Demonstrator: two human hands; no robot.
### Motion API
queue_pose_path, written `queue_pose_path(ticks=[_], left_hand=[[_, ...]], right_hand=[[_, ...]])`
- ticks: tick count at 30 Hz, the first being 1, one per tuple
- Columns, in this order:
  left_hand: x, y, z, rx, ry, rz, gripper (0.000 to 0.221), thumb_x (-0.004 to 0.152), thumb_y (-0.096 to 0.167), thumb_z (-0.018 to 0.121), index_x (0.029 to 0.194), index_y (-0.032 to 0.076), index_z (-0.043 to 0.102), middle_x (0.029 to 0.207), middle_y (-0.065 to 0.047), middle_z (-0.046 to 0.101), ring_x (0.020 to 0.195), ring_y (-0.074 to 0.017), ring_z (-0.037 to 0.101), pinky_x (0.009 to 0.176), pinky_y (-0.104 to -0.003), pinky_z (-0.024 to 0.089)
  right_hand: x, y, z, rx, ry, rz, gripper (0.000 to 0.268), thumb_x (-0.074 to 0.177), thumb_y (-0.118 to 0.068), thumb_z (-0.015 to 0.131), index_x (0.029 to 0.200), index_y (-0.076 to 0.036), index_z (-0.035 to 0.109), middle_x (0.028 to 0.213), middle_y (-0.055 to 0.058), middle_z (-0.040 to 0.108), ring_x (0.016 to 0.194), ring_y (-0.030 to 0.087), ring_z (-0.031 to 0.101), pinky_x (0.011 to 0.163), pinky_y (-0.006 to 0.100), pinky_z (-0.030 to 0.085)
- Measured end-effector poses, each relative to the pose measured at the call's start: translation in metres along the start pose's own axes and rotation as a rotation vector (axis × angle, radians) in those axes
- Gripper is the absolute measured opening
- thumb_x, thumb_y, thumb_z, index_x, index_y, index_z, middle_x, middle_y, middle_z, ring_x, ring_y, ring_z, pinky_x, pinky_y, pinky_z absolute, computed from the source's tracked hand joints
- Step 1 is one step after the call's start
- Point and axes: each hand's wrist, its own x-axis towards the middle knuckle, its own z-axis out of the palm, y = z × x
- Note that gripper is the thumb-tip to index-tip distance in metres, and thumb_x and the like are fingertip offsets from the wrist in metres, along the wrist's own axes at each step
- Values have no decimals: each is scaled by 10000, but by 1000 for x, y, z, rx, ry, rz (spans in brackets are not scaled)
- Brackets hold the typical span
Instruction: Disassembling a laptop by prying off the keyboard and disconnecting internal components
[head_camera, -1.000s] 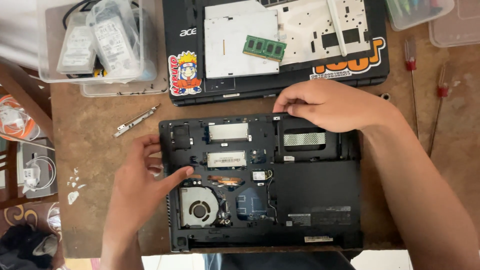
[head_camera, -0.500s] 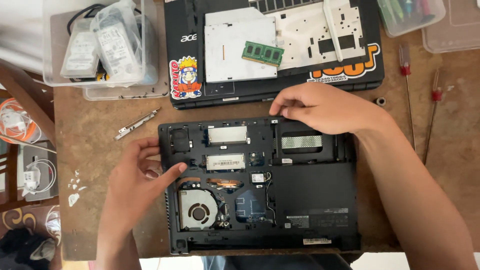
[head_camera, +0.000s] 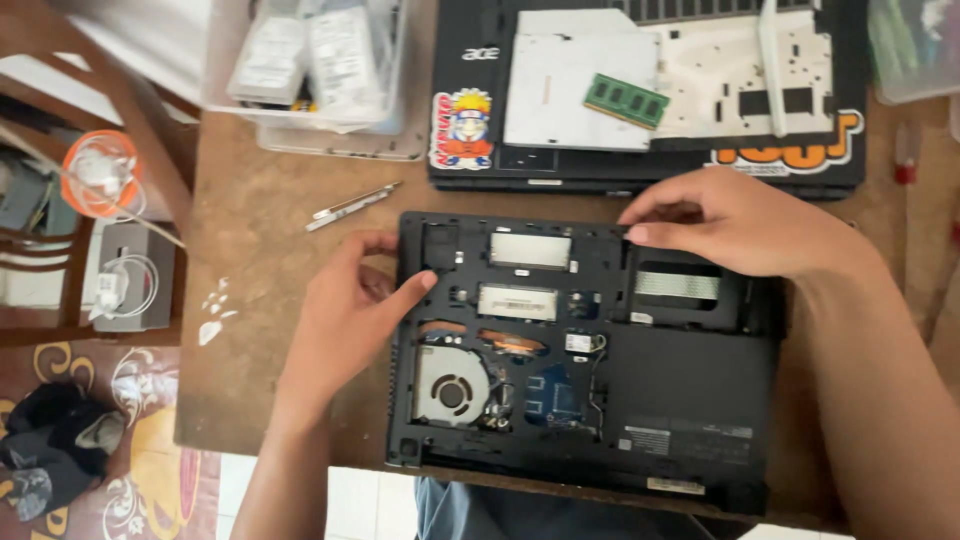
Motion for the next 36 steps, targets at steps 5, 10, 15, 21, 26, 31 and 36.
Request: queue_pose_path(ticks=[5,10,15,21,26,31,36], left_hand=[[4,-4,-2,-54,-43,51,451,854,360,719,1278,211,677,1039,93,744,697,-83,599,751,-263,514],[12,-13,3,-121,-67,115,465,895,376,666,1327,205,644,1173,61,703,725,-89,622,792,-257,532],[31,-32,10,-220,-23,270,485,903,415,652,1299,136,662,1291,-23,701,1215,-128,670,1006,-280,517],[71,-58,18,-726,-255,127,196,995,280,614,1071,139,726,830,58,602,747,-48,551,638,-194,433],[82,-59,23,-691,-289,159,320,957,254,635,1219,91,722,940,50,673,792,-44,554,668,-201,445],[77,-47,14,-553,-300,193,170,969,183,614,1082,120,724,910,60,682,756,-34,548,626,-210,424],[88,-54,18,-575,-315,208,234,946,128,621,1145,57,720,979,-8,721,795,-78,615,660,-224,506]], right_hand=[[2,2,3,52,11,-10,356,954,-266,635,1271,-202,784,1210,-31,814,1119,121,718,1002,288,495],[-9,-18,11,85,45,33,370,941,-336,646,1223,-157,804,1165,-18,821,1056,140,722,956,298,489],[-16,-41,24,-191,87,122,533,934,-611,481,1223,-267,769,1228,-43,749,1125,200,682,932,362,479],[-5,-33,41,-307,145,62,531,919,-665,508,1177,-244,704,1086,51,646,882,231,678,813,358,472],[3,-27,44,-291,178,43,593,858,-644,615,1218,-181,705,1179,60,670,996,241,673,857,374,480],[-2,-36,43,-303,202,81,640,839,-619,675,1249,-129,712,1200,56,730,869,253,718,781,382,507],[-1,-48,44,-217,193,20,548,818,-540,713,1220,-167,724,1158,3,771,995,186,712,881,350,535]])
